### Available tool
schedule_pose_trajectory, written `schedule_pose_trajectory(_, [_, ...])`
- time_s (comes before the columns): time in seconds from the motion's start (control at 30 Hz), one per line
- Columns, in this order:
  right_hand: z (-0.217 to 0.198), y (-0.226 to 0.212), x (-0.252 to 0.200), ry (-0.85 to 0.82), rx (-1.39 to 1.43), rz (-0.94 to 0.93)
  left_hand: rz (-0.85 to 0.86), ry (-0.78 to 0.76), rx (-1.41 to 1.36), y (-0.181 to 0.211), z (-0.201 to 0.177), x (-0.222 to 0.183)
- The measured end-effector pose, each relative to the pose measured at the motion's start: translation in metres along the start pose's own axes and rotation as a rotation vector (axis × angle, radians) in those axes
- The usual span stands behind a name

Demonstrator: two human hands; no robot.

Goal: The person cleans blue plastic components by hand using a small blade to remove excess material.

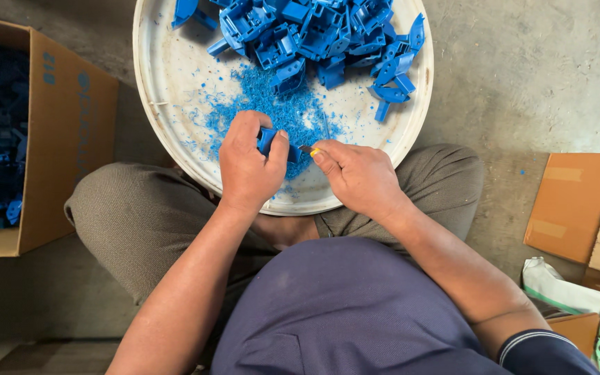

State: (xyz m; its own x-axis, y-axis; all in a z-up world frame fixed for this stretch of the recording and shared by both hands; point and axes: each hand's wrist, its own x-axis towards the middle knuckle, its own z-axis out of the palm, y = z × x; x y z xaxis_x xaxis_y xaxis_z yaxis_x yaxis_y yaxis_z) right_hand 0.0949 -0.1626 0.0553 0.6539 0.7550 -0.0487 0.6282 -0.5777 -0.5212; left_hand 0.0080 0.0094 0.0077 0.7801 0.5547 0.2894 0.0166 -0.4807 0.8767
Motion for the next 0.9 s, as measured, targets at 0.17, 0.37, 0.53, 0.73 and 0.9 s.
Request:
schedule_pose_trajectory(0.17, [0.001,0.001,0.000,0.001,0.013,-0.014,0.002,-0.010,0.027,0.004,-0.001,0.001])
schedule_pose_trajectory(0.37, [0.015,-0.004,-0.009,-0.154,-0.026,-0.082,-0.017,0.024,0.018,0.002,-0.001,0.002])
schedule_pose_trajectory(0.53, [0.004,0.006,-0.004,-0.129,0.125,-0.038,-0.014,0.056,0.029,-0.001,-0.003,0.003])
schedule_pose_trajectory(0.73, [0.007,0.019,0.000,-0.009,0.491,0.099,0.062,0.076,-0.020,0.004,-0.003,0.002])
schedule_pose_trajectory(0.9, [0.008,0.016,0.000,-0.007,0.619,0.093,0.157,0.066,-0.126,0.006,-0.003,-0.001])
